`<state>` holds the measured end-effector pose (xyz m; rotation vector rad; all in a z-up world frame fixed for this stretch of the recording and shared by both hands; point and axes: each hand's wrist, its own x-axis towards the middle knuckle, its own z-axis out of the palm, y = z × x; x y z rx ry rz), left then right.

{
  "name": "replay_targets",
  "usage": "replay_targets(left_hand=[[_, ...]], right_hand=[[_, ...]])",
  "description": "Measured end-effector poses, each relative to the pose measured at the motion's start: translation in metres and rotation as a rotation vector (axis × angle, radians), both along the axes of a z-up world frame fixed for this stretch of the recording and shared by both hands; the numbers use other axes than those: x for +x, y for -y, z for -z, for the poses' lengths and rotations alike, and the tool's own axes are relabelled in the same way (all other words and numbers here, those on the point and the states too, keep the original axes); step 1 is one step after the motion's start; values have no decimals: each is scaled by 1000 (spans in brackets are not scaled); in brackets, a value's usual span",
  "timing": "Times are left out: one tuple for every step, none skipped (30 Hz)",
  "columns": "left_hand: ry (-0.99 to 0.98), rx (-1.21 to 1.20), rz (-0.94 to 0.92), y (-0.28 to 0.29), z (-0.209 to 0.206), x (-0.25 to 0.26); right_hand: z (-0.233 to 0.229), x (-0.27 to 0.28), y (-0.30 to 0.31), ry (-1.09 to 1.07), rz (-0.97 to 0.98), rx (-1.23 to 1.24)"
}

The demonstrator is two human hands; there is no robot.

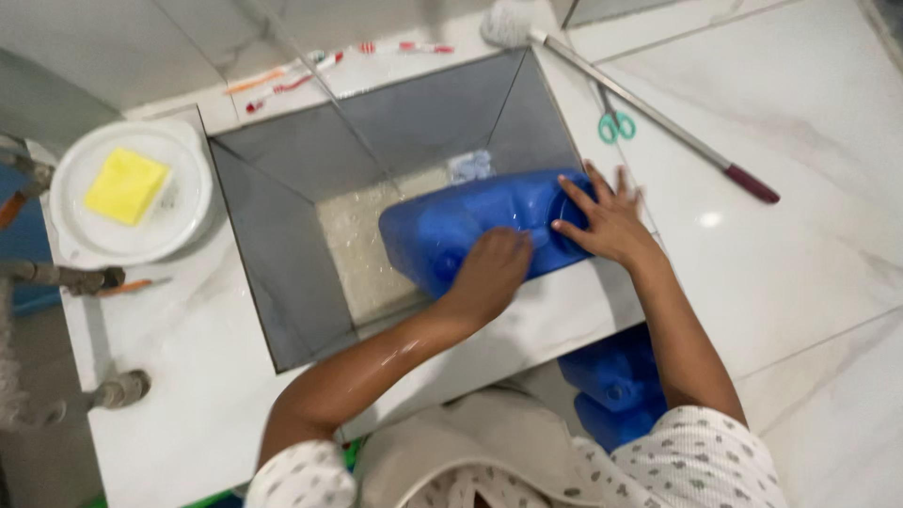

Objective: The person rinses a blue plastic container in a sink, then retrieves a green container from the floor. They use scissors to cut the label off the green container, scrub it with a sponge, and rinse it thoroughly under running water.

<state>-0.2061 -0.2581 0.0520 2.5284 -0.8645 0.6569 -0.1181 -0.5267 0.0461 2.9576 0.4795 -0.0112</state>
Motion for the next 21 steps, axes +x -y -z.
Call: replay_targets(left_hand=[[22,85,-3,23,17,17],[-94,163,-79,39,35,27],[-182,237,-154,47,51,50],[-136,213,-137,46,64,70],[-114,191,-118,41,75,75],[-93,169,-99,35,80,81],[-183,169,-67,23,80,84],[-274,170,-36,8,75,89],[-340,158,-27,-8,61,107],[-322,149,-39,-26,46,122],[-329,145,-45,-44,36,121],[-335,142,-52,-55,28,118],[-348,142,-105,-61,21,117],[-361,141,-157,-66,18,112],[-379,144,-207,-69,15,105],[-362,95,-247,-73,14,101],[-352,54,-281,-78,14,94],[-342,12,-315,-85,16,85],[-355,9,-378,-93,14,84],[-368,3,-440,-101,12,79],[-395,0,-501,-107,12,71]], right_hand=[[-4,1,-10,-18,-1,36],[-6,-2,-18,-118,65,99],[-9,6,-20,-218,186,210],[-11,22,-22,-244,302,258],[-8,31,-25,-296,421,304],[-6,38,-25,-348,539,350],[-4,39,-25,-323,398,350],[-5,40,-25,-297,257,350],[-18,57,-29,-247,92,339],[-28,67,-39,-80,-108,271],[-28,59,-55,66,-300,206],[-28,51,-74,213,-489,140],[-30,54,-95,212,-391,176],[-31,57,-115,210,-293,211],[-31,59,-132,201,-191,251],[-31,68,-147,259,-173,245],[-26,78,-164,308,-144,244],[-20,89,-181,357,-116,243],[-19,112,-201,243,-131,313],[-18,138,-223,127,-148,379],[-15,161,-250,110,-322,641]])
